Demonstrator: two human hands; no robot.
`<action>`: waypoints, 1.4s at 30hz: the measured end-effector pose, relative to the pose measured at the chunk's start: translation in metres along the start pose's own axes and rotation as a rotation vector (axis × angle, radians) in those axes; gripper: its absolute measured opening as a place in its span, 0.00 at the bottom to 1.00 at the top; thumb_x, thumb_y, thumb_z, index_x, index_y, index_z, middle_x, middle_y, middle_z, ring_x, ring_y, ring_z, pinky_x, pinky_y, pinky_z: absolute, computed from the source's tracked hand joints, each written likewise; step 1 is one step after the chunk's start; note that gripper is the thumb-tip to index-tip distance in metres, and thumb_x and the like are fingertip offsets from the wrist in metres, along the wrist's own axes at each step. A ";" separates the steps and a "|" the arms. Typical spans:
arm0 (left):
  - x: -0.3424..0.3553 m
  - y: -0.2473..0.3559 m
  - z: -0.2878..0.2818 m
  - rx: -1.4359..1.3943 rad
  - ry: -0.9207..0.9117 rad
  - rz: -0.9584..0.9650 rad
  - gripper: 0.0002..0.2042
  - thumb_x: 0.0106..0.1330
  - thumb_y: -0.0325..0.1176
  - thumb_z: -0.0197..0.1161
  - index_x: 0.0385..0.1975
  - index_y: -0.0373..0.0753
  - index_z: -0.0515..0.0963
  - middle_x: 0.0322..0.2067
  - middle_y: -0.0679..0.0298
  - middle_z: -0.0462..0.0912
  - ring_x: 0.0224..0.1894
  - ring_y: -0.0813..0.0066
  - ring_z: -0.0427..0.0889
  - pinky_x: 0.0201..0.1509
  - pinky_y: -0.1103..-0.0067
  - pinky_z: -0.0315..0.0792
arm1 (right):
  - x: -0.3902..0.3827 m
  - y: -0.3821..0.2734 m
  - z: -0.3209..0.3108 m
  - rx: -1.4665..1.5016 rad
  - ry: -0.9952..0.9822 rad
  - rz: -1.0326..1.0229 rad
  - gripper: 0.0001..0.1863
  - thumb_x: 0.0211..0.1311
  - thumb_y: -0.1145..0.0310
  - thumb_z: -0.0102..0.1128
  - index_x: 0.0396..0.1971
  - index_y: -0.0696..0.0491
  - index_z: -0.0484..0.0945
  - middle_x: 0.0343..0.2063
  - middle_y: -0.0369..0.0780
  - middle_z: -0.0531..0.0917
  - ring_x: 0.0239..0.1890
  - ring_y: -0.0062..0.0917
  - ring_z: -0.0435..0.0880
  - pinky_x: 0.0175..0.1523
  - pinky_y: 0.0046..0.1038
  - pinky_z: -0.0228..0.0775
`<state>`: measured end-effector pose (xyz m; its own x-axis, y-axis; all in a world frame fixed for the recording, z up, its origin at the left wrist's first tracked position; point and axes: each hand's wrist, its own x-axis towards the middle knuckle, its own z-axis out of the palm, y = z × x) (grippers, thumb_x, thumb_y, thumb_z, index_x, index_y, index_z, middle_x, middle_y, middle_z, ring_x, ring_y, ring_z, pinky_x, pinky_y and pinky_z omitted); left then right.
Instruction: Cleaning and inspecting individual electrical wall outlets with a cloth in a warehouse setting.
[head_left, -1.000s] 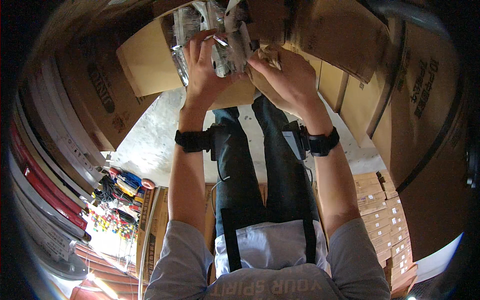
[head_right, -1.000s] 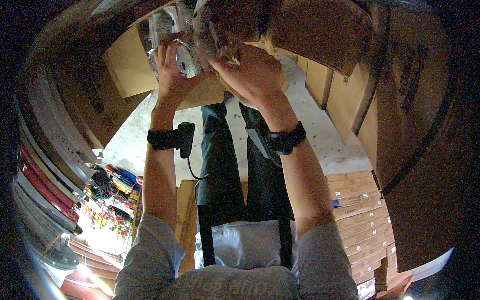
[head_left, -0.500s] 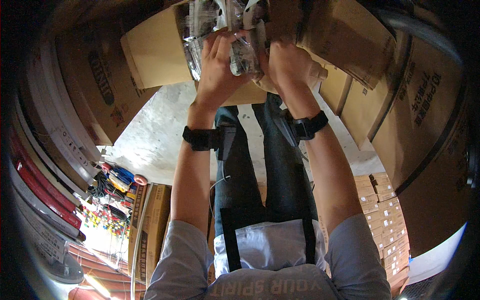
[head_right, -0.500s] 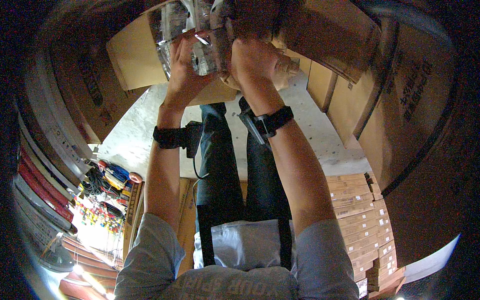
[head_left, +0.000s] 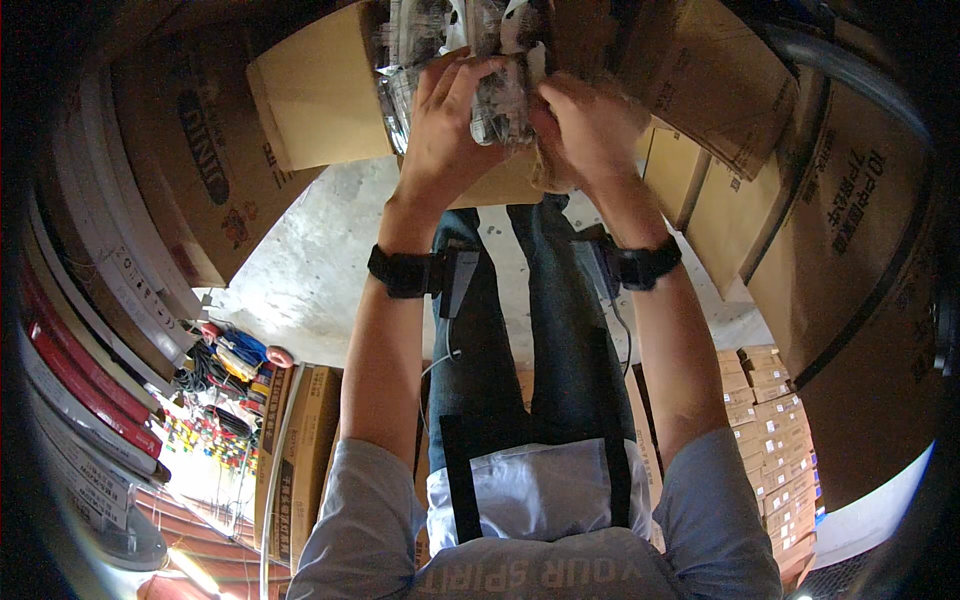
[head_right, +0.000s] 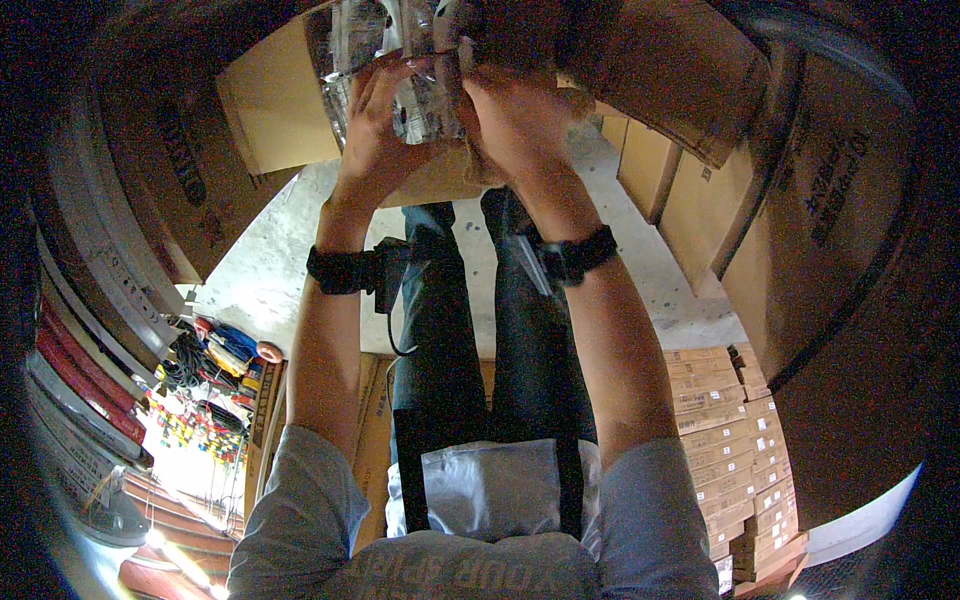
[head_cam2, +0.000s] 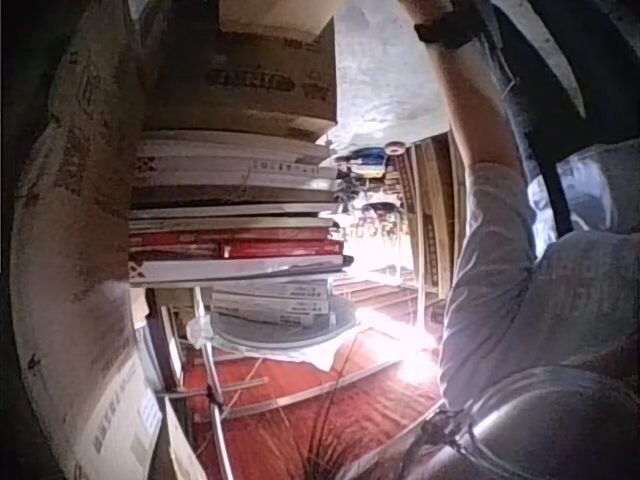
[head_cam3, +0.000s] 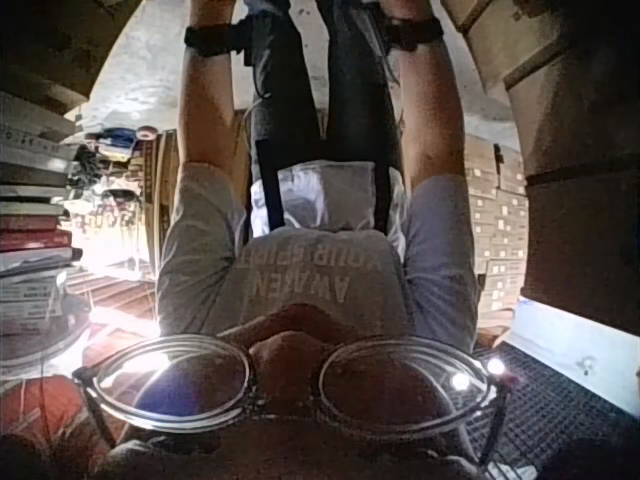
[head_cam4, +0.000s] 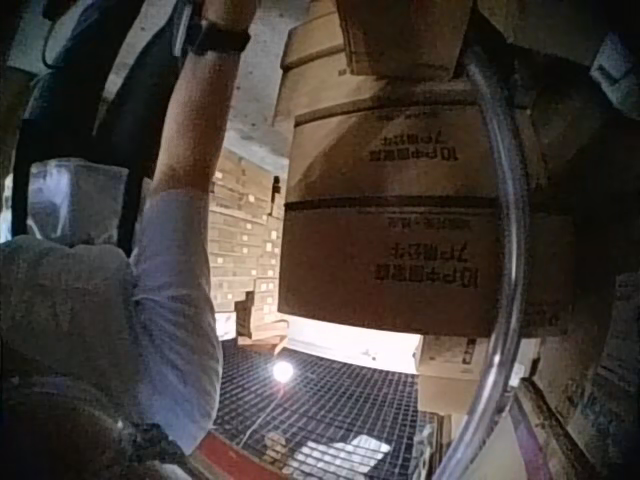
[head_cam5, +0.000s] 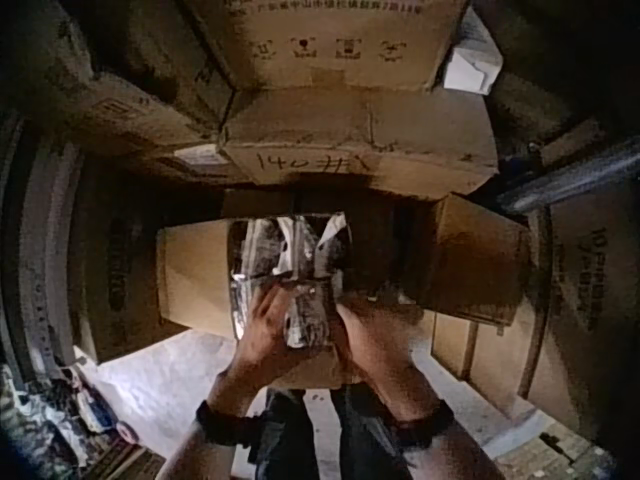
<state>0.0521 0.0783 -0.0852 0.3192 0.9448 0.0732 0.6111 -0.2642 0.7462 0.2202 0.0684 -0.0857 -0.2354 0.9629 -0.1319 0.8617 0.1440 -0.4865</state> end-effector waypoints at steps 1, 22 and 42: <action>-0.001 -0.002 0.000 0.014 -0.001 0.014 0.35 0.32 0.30 0.75 0.48 0.41 0.71 0.47 0.57 0.74 0.55 0.54 0.67 0.60 0.65 0.62 | -0.004 -0.004 -0.011 0.092 0.062 -0.074 0.06 0.54 0.67 0.58 0.26 0.54 0.75 0.25 0.43 0.78 0.30 0.38 0.79 0.34 0.34 0.70; 0.005 0.019 0.024 0.480 -0.071 -0.114 0.38 0.33 0.41 0.76 0.52 0.48 0.70 0.51 0.57 0.66 0.52 0.54 0.64 0.52 0.62 0.60 | -0.086 -0.028 -0.096 0.288 0.074 0.048 0.06 0.49 0.69 0.62 0.22 0.51 0.73 0.20 0.38 0.73 0.22 0.35 0.73 0.29 0.34 0.62; -0.033 0.074 -0.041 -0.220 -0.264 0.071 0.47 0.34 0.23 0.73 0.62 0.43 0.60 0.62 0.59 0.61 0.65 0.57 0.57 0.67 0.66 0.56 | -0.086 -0.052 -0.097 0.553 0.022 -0.012 0.08 0.49 0.68 0.63 0.22 0.52 0.72 0.21 0.38 0.75 0.22 0.33 0.74 0.28 0.33 0.63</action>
<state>0.0565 0.0355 -0.0053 0.5490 0.8355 -0.0225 0.4192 -0.2520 0.8722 0.2389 0.0002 0.0346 -0.2291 0.9674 -0.1079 0.4927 0.0196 -0.8700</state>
